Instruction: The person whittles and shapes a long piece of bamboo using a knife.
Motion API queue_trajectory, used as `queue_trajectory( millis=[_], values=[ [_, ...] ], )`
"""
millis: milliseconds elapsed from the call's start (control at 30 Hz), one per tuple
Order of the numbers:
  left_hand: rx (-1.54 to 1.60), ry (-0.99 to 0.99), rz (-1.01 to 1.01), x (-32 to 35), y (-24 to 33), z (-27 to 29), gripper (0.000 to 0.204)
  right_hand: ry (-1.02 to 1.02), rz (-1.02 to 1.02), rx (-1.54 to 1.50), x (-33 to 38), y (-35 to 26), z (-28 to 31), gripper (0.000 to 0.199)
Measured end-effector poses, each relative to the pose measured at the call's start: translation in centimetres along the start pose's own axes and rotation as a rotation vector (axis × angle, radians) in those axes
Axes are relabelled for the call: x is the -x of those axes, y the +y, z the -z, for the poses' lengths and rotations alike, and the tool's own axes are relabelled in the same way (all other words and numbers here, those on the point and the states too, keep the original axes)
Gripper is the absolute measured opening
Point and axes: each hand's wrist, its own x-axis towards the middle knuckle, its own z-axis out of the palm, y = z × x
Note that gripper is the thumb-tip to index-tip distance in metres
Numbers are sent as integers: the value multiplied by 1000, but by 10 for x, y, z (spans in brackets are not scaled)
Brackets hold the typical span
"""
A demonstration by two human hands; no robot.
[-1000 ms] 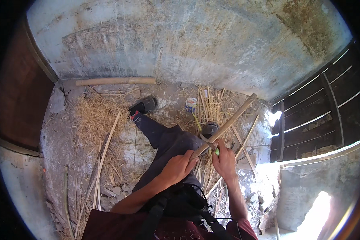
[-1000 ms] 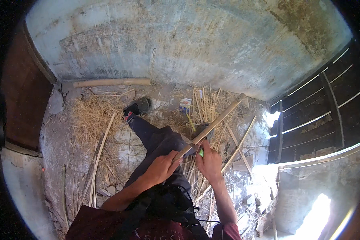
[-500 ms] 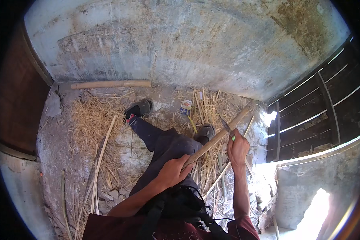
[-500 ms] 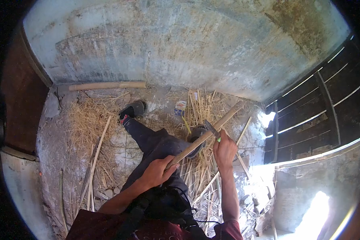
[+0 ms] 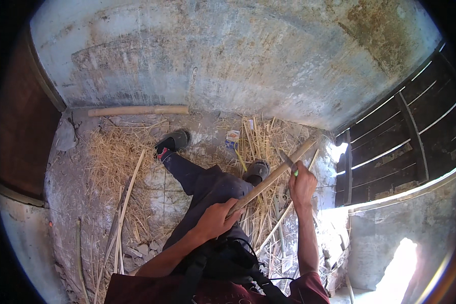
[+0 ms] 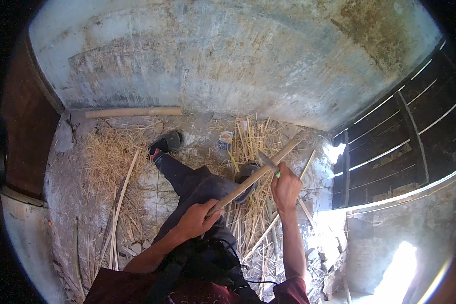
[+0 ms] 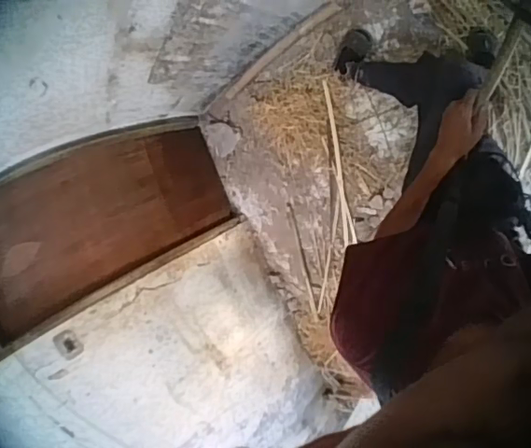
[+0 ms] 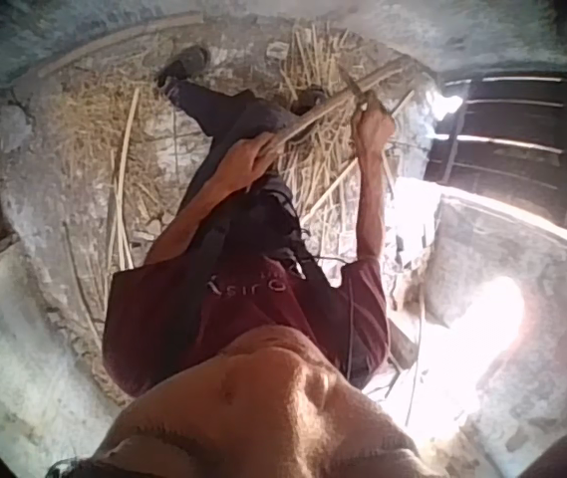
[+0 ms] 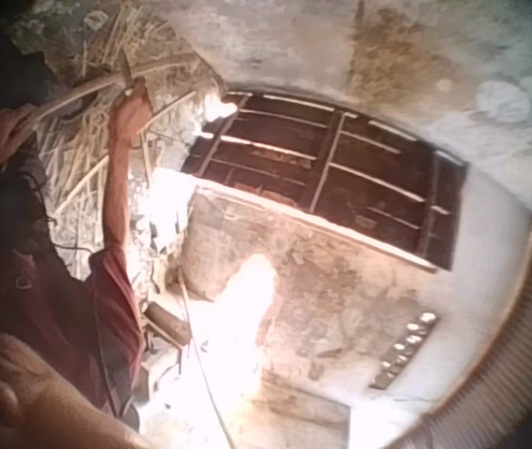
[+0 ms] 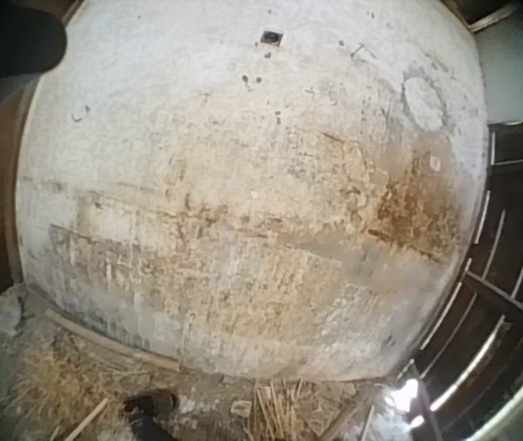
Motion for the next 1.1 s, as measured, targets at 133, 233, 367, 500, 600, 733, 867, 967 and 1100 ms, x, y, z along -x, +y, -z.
queue_trajectory(
  millis=[133, 233, 367, 500, 600, 733, 867, 967, 1100],
  values=[
    [-10, 6, -20, 0, -1, 0, 32, 40, -68, 11, -8, 6, 5, 22],
    [-5, -2, -5, 0, -1, 0, 30, 59, -67, 30, -13, 12, 5, 22],
    [-8, -19, -1, 0, -2, 1, 27, 85, -89, 62, -20, 25, 4, 24],
    [0, 15, -35, -1, -2, -1, 26, 84, -113, 82, -25, 37, 3, 27],
    [2, 6, -28, -1, -2, 0, 27, 91, -133, 60, -26, 42, 3, 29],
    [-19, 7, -39, -1, -2, 0, 28, 164, -129, 90, -32, 48, 4, 28],
    [-11, 14, -47, -2, -3, -2, 28, 163, -166, 116, -35, 53, 7, 26],
    [-11, -3, -49, -1, -5, -2, 29, 167, -173, 128, -37, 56, 11, 25],
    [-41, 9, -60, -1, -5, -2, 29, 183, -194, 158, -38, 59, 16, 24]
  ],
)
